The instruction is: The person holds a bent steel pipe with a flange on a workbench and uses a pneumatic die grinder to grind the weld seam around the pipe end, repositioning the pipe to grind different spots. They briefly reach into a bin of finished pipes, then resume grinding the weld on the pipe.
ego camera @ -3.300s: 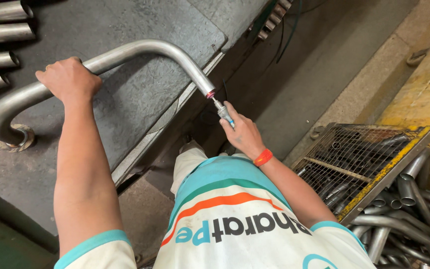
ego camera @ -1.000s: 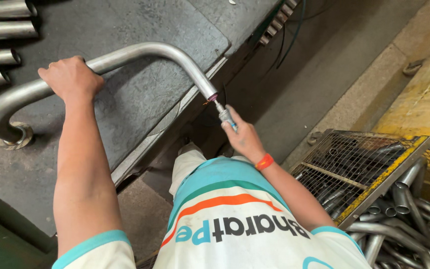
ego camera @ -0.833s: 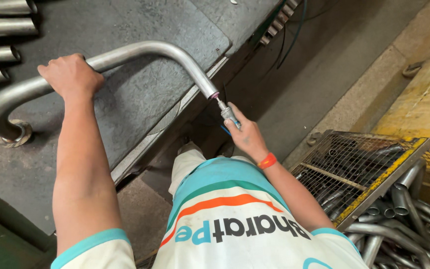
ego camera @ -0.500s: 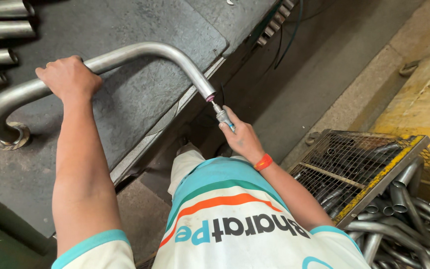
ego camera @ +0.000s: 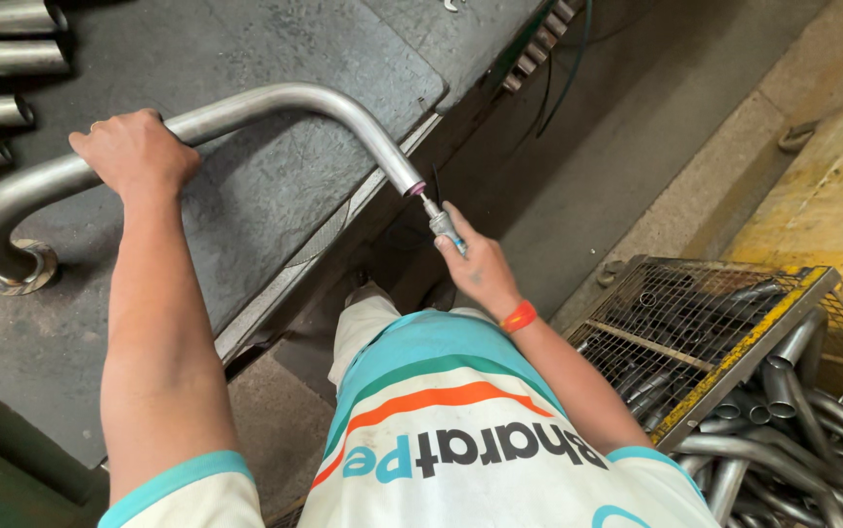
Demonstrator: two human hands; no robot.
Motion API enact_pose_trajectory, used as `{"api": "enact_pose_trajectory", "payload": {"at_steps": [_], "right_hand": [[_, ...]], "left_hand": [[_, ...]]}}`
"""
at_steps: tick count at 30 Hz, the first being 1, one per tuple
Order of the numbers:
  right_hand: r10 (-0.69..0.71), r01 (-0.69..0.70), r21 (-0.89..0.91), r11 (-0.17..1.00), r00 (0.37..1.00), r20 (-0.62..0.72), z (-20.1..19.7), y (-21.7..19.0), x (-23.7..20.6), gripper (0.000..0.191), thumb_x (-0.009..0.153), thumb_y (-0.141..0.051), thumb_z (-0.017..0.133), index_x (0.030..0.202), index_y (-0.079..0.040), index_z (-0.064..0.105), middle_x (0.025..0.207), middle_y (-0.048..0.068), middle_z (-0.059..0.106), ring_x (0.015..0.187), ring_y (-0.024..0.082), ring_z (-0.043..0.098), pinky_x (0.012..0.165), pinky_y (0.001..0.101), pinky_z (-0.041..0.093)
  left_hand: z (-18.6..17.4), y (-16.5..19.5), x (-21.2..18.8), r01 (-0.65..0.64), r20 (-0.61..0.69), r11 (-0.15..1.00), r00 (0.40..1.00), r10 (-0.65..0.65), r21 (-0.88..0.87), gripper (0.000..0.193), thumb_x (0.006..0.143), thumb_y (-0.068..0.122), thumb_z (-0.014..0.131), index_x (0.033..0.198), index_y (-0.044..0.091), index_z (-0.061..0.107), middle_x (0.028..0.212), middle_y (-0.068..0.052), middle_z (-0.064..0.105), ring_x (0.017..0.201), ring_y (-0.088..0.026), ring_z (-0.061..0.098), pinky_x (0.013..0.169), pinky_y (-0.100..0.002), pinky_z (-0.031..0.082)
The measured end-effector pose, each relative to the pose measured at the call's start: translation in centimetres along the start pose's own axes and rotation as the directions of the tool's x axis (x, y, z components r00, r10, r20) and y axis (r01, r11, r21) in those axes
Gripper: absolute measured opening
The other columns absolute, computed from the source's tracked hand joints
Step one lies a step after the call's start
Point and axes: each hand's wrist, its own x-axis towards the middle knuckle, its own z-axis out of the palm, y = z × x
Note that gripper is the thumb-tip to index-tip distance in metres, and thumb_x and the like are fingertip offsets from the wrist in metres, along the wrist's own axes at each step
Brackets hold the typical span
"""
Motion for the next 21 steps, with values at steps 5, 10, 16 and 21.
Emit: {"api": "enact_pose_trajectory", "payload": {"at_steps": [5, 10, 16, 21], "right_hand": [[0.011, -0.012, 0.028, 1.0, 0.999, 0.037, 0.0, 0.0, 0.1, 0.055, 0.097, -0.033, 0.063, 0.149, -0.02, 0.051, 0.103, 0.022, 0.074, 0.096, 0.04, 0.074, 0.082, 0.0402, 0.055], [0.049, -0.051, 0.023, 0.998, 0.998, 0.043, 0.1, -0.1, 0.0, 0.057, 0.096, -0.033, 0.062, 0.151, -0.019, 0.05, 0.102, 0.023, 0.073, 0.099, 0.039, 0.073, 0.086, 0.038, 0.055], [-0.108, 0.105, 0.042, 0.994, 0.991, 0.079, -1.0, -0.3, -1.5, 0.058, 0.097, -0.033, 0.065, 0.151, -0.017, 0.049, 0.111, 0.022, 0.073, 0.106, 0.039, 0.072, 0.088, 0.039, 0.055], [-0.165, 0.178, -0.094, 0.98, 0.977, 0.131, -0.7, -1.5, -2.0, 0.059, 0.097, -0.03, 0.063, 0.153, -0.019, 0.047, 0.103, 0.018, 0.072, 0.094, 0.039, 0.07, 0.081, 0.0424, 0.054]], "left_hand": [[0.1, 0.0, 0.0, -0.007, -0.022, 0.999, 1.0, 0.008, 0.038, 0.021, 0.07, 0.028, 0.075, 0.088, 0.018, 0.08, 0.084, -0.01, 0.076, 0.083, -0.03, 0.071, 0.081, -0.044, 0.042], [0.2, 0.0, -0.2, -0.008, -0.017, 1.0, 1.0, 0.008, -0.009, 0.022, 0.068, 0.026, 0.075, 0.089, 0.02, 0.08, 0.084, -0.01, 0.076, 0.083, -0.032, 0.071, 0.081, -0.045, 0.042], [0.2, -0.1, -0.1, -0.012, -0.026, 1.0, 1.0, 0.012, -0.006, 0.022, 0.068, 0.026, 0.075, 0.088, 0.02, 0.08, 0.085, -0.01, 0.076, 0.084, -0.032, 0.071, 0.082, -0.045, 0.042], [0.1, -0.1, 0.3, -0.012, -0.002, 1.0, 1.0, 0.012, -0.009, 0.024, 0.067, 0.027, 0.076, 0.089, 0.02, 0.08, 0.085, -0.01, 0.076, 0.084, -0.032, 0.071, 0.082, -0.045, 0.042]]}}
